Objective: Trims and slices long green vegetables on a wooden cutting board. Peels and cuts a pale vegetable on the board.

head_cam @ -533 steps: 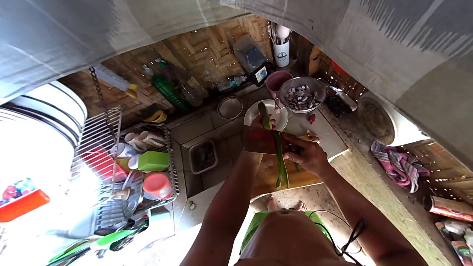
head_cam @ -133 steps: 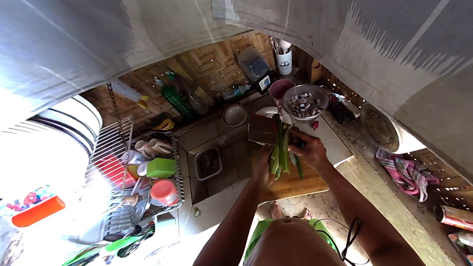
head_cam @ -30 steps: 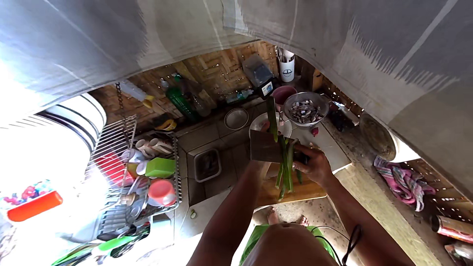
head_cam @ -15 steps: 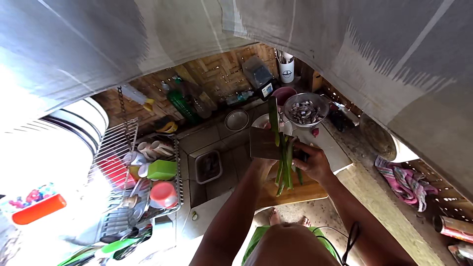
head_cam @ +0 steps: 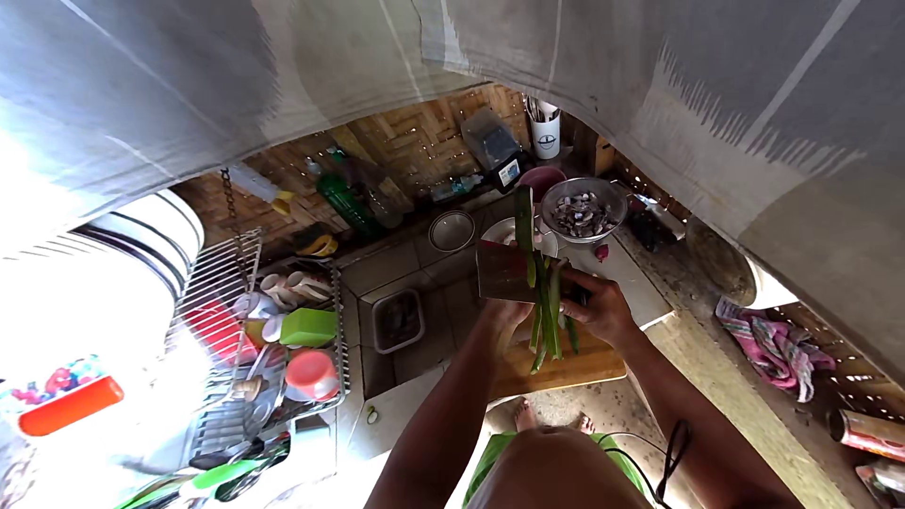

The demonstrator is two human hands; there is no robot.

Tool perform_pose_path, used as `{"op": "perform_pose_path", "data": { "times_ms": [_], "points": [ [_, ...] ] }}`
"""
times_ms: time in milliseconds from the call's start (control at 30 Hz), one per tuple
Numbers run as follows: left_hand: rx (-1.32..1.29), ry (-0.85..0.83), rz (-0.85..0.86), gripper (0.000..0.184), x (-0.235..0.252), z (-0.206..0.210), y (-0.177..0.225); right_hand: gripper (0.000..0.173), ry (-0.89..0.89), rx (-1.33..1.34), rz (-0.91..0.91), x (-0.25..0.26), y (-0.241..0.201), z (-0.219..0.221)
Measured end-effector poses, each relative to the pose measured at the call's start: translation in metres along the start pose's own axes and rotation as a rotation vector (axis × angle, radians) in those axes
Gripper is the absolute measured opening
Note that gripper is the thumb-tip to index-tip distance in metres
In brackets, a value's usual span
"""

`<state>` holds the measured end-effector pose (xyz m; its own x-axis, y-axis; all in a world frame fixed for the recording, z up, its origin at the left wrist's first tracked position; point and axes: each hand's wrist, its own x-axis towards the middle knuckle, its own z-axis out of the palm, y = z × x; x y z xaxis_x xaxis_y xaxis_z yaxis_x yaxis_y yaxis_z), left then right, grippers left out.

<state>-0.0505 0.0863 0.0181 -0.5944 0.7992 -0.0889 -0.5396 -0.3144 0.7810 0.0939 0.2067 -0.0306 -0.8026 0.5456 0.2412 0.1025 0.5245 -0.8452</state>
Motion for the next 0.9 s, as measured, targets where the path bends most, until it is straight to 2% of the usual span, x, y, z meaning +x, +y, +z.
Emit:
{"op": "perform_pose_path", "data": {
  "times_ms": [300, 667, 800, 900],
  "points": [
    [0.073, 0.009, 0.050, 0.025, -0.010, 0.002, -0.001, 0.073, 0.025, -0.008, -0.002, 0.000, 0.001, 0.003],
    [0.223, 0.303, 0.098, 0.022, -0.026, 0.016, -0.005, 0.076, 0.039, -0.058, 0.057, 0.001, 0.000, 0.004],
    [0.199, 0.281, 0.154, 0.027, -0.026, 0.017, -0.007, 0.077, 0.038, -0.050, 0.069, 0.001, 0.002, 0.005],
    [0.187, 0.239, 0.134, 0.027, -0.027, 0.014, -0.007, 0.077, 0.050, -0.053, 0.078, 0.001, 0.002, 0.006]
  ]
}}
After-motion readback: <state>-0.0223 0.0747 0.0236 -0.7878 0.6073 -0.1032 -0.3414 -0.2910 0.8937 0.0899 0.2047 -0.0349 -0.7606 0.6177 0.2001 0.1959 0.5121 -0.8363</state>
